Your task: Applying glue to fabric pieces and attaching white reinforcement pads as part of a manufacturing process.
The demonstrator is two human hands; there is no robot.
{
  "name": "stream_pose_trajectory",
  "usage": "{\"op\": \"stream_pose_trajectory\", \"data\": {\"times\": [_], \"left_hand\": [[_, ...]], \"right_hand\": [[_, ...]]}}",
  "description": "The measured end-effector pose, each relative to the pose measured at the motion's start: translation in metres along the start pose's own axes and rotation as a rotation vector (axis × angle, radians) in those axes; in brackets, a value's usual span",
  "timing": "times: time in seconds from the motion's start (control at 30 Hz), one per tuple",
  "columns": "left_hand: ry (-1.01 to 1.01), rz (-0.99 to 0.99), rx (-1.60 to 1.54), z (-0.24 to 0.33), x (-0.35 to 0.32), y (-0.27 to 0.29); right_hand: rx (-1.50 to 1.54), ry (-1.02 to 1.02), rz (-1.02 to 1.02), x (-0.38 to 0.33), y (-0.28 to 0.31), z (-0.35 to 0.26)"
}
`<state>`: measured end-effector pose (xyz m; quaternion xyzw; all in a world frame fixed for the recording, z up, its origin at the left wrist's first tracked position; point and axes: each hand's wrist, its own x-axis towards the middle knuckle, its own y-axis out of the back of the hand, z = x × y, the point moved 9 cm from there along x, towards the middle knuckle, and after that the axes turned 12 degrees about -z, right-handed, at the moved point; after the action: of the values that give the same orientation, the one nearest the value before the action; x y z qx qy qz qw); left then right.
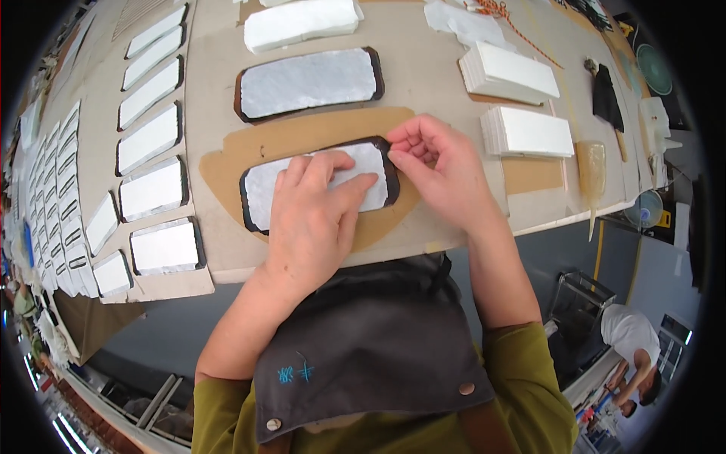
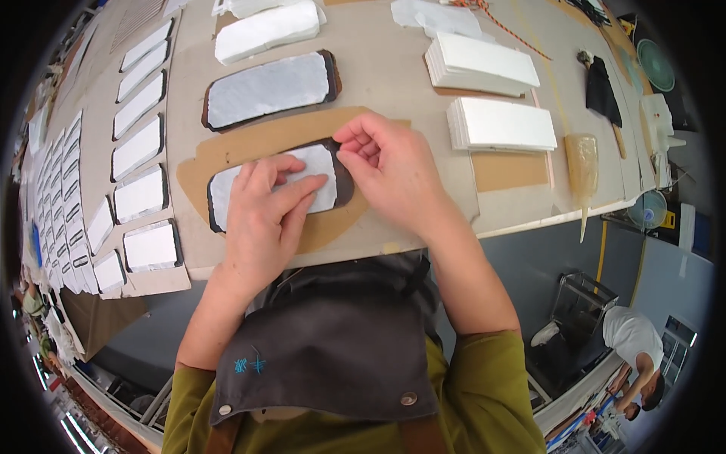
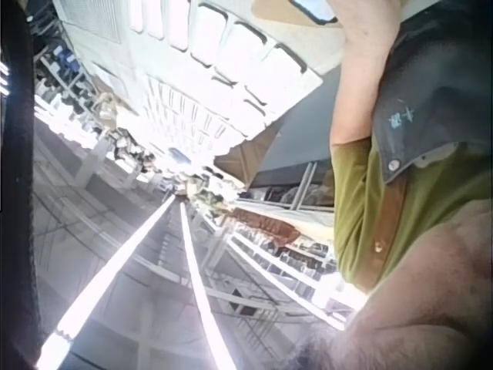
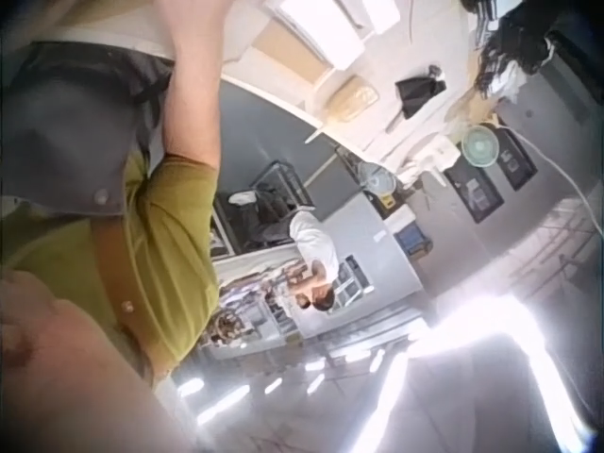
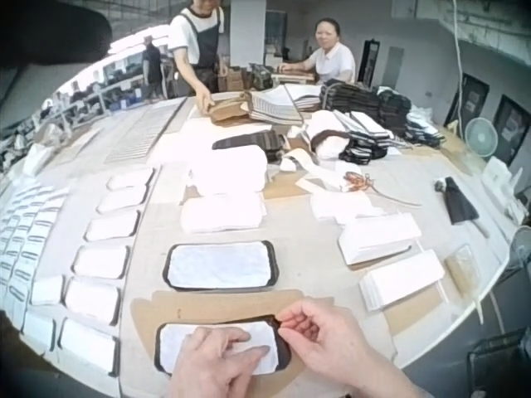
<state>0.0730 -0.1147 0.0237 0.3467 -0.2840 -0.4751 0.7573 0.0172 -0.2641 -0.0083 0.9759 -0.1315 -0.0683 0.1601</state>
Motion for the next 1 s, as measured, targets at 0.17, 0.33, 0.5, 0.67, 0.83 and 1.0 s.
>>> {"op": "stream_pose_trajectory", "data": {"times": [0.17,0.33,0.5,0.67,0.83,1.0], "left_hand": [[-0.035,0.000,0.061,0.005,0.000,0.002],[-0.030,0.022,-0.064,-0.006,-0.001,0.000],[-0.023,0.067,-0.081,-0.004,0.002,0.002],[-0.072,0.012,0.014,0.005,0.003,0.006],[0.047,0.098,-0.044,-0.017,-0.027,0.039],[0.150,0.076,0.229,-0.031,-0.051,0.056]], "right_hand": [[-0.020,-0.031,-0.040,0.004,-0.005,0.001],[0.030,-0.054,0.005,0.006,-0.006,0.007],[0.066,-0.088,-0.001,0.008,-0.006,0.008],[0.111,-0.073,0.015,0.011,-0.002,0.010],[-0.218,0.240,-0.009,0.000,0.003,-0.041],[-0.685,0.505,-0.232,-0.008,-0.062,-0.091]]}}
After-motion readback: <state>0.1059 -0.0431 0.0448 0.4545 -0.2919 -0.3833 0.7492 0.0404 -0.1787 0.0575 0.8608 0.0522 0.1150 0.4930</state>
